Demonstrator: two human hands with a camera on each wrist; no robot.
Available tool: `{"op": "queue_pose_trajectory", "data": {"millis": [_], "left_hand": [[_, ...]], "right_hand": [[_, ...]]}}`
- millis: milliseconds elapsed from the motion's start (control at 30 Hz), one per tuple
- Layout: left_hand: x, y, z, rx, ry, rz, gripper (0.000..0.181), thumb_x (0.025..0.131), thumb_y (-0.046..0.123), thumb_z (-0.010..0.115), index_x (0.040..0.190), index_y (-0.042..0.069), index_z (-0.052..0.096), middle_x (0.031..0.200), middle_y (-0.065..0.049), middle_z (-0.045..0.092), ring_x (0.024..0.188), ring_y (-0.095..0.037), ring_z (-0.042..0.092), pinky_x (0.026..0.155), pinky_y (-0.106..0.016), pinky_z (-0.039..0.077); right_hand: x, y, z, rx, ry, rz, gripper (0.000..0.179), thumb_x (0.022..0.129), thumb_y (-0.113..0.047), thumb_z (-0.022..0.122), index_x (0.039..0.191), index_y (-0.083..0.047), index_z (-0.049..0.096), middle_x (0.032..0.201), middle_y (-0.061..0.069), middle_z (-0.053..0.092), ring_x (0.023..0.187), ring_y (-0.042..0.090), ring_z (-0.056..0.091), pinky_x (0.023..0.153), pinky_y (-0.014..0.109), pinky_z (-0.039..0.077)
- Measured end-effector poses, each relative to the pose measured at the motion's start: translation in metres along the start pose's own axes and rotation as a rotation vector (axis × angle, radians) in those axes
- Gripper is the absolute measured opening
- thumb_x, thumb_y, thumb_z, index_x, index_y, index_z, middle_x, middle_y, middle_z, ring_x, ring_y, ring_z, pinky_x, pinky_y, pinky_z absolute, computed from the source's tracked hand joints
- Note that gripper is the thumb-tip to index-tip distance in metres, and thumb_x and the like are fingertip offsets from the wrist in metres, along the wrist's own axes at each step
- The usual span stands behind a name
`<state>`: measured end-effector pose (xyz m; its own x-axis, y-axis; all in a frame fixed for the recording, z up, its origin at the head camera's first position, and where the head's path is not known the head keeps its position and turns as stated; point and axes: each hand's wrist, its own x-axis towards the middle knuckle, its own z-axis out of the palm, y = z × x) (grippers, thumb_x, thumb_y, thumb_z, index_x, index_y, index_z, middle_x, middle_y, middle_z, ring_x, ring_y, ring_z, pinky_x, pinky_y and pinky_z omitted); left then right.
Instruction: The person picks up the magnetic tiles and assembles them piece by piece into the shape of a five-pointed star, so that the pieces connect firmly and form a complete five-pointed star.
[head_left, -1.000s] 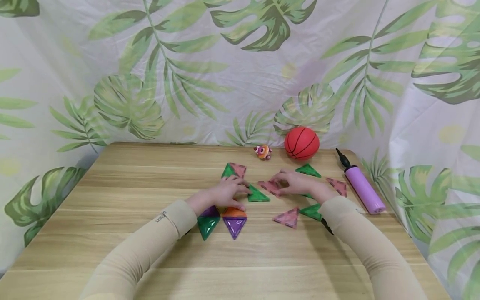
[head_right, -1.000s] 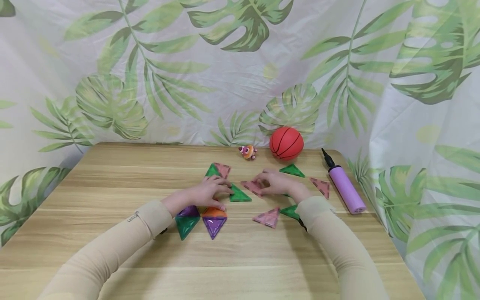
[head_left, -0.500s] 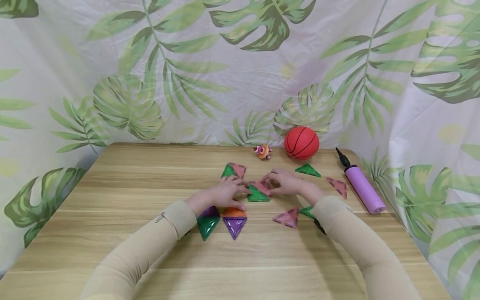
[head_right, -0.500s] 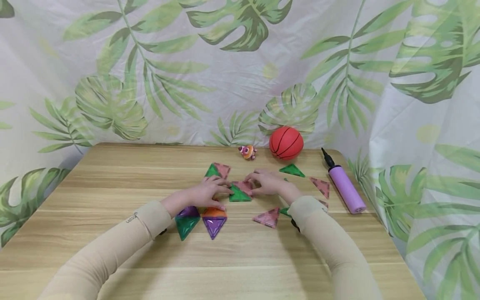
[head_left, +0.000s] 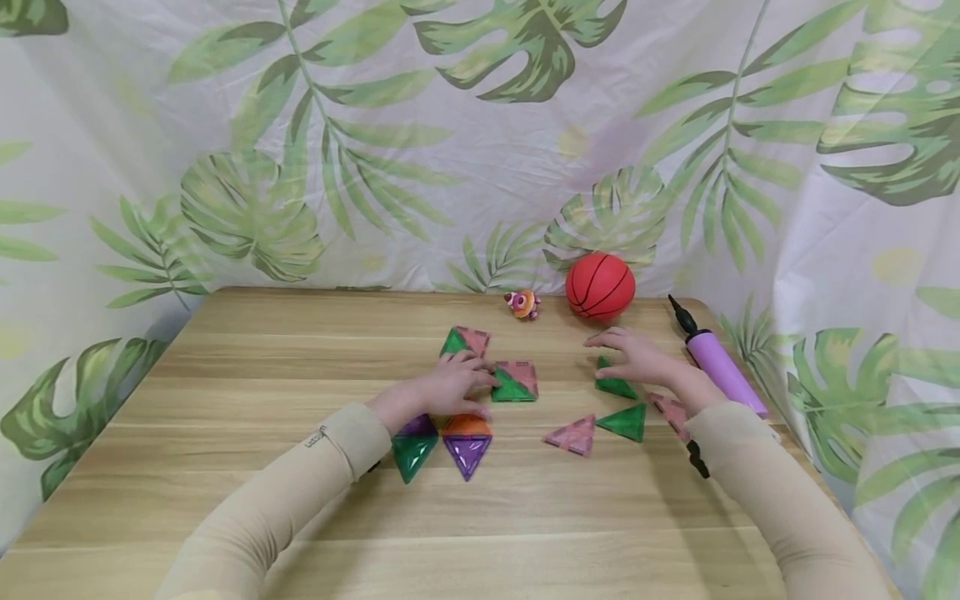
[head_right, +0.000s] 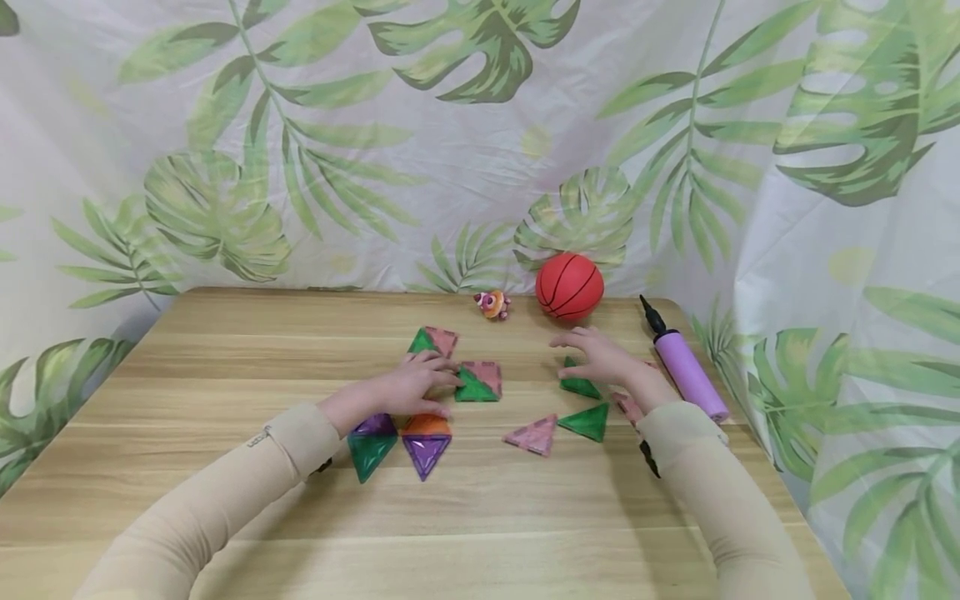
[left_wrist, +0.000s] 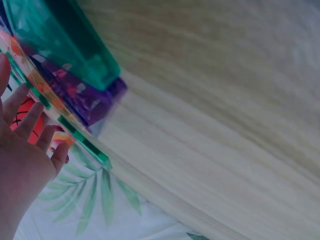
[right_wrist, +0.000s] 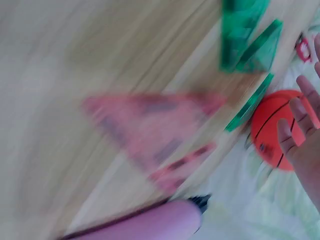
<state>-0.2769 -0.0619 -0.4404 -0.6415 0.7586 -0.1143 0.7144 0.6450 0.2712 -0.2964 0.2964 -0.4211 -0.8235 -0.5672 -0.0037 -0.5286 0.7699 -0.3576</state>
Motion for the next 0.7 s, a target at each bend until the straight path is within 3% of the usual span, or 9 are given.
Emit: {"op": "queue_pose_trajectory", "data": {"millis": [133,333,500,700], "left_hand": [[0.004,0.017,0.002,0.026,0.017,0.064,0.060,0.085,0.049,0.064,0.136,0.021,0.051,0.146,-0.006,0.040,0.137,-0.034,0.025,0.109,-0.059,0.019],[0.018,0.055,0.006,0.063,0.029,0.202,0.061,0.083,0.045,0.068,0.137,0.021,0.050,0.142,-0.002,0.045,0.135,-0.028,0.030,0.109,-0.052,0.023],[0.036,0.076,0.011,0.104,0.018,0.234,0.059,0.083,0.044,0.068,0.136,0.024,0.051,0.140,0.001,0.047,0.133,-0.023,0.033,0.111,-0.047,0.023],[0.050,0.088,0.017,0.124,-0.012,0.257,0.052,0.084,0.045,0.066,0.131,0.027,0.056,0.135,0.003,0.050,0.130,-0.019,0.036,0.103,-0.040,0.031]], "right_hand": [[-0.017,0.010,0.000,0.001,-0.011,0.016,0.054,0.080,-0.024,0.076,0.129,-0.010,0.057,0.130,0.012,0.055,0.123,0.036,0.044,0.103,0.058,0.029],[-0.031,0.017,0.008,-0.018,-0.066,0.000,0.055,0.079,-0.029,0.076,0.128,-0.010,0.058,0.133,0.015,0.052,0.124,0.038,0.042,0.106,0.061,0.021],[-0.029,0.018,0.014,-0.002,-0.070,-0.007,0.052,0.081,-0.027,0.075,0.127,-0.010,0.060,0.134,0.015,0.051,0.124,0.039,0.040,0.105,0.061,0.025],[-0.023,0.018,0.018,-0.019,-0.061,-0.047,0.049,0.082,-0.026,0.074,0.126,-0.010,0.061,0.132,0.014,0.052,0.122,0.038,0.042,0.101,0.058,0.033]]}}
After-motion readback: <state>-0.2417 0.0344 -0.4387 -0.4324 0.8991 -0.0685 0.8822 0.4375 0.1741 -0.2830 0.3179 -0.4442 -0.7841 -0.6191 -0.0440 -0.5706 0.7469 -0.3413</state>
